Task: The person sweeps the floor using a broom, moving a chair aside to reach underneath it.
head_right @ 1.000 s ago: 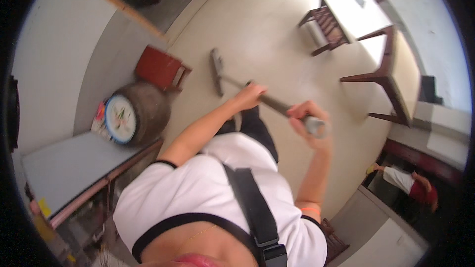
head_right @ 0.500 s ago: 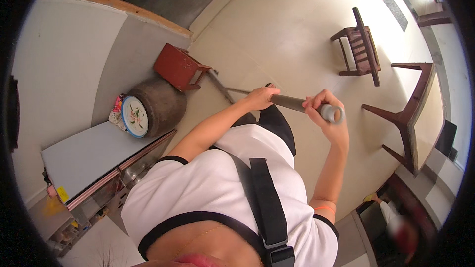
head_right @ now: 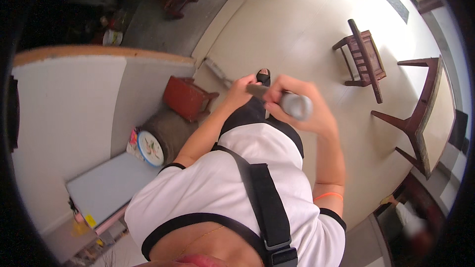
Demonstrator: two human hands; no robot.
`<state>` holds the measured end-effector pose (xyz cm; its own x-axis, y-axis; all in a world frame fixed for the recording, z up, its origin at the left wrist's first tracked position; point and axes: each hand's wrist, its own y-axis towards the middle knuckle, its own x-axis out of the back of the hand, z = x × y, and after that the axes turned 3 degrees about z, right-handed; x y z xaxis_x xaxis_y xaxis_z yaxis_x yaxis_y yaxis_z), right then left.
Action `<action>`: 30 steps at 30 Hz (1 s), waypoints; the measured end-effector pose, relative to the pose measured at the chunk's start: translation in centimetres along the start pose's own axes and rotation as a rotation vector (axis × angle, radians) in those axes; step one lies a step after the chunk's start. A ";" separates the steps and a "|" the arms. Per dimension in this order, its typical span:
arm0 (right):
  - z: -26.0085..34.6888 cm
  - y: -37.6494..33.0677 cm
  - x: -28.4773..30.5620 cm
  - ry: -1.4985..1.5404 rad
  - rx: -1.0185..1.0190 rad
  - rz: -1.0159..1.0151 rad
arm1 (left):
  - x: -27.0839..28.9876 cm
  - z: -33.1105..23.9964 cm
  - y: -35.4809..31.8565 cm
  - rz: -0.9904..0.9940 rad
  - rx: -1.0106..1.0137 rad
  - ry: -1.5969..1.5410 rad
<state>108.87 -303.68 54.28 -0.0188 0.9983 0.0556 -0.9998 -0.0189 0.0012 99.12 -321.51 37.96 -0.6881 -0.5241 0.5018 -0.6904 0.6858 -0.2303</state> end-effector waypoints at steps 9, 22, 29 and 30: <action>-12.0 14.9 3.9 0.334 -0.275 -0.260 | 2.7 12.3 16.0 0.197 -0.068 0.129; -3.1 15.5 13.3 -0.151 -0.151 -0.931 | -4.5 -4.7 38.6 0.536 -0.529 0.059; 2.3 12.0 13.8 -0.278 0.057 -0.918 | -1.2 -11.4 34.9 0.583 -0.619 0.047; 2.8 11.4 13.7 -0.236 0.061 -0.928 | -0.4 -11.2 33.7 0.609 -0.586 0.070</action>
<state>97.20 -290.37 57.87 0.7879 0.5802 0.2063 -0.6143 0.7640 0.1975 78.61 -292.54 39.34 -0.8736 0.0405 0.4849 0.0368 0.9992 -0.0172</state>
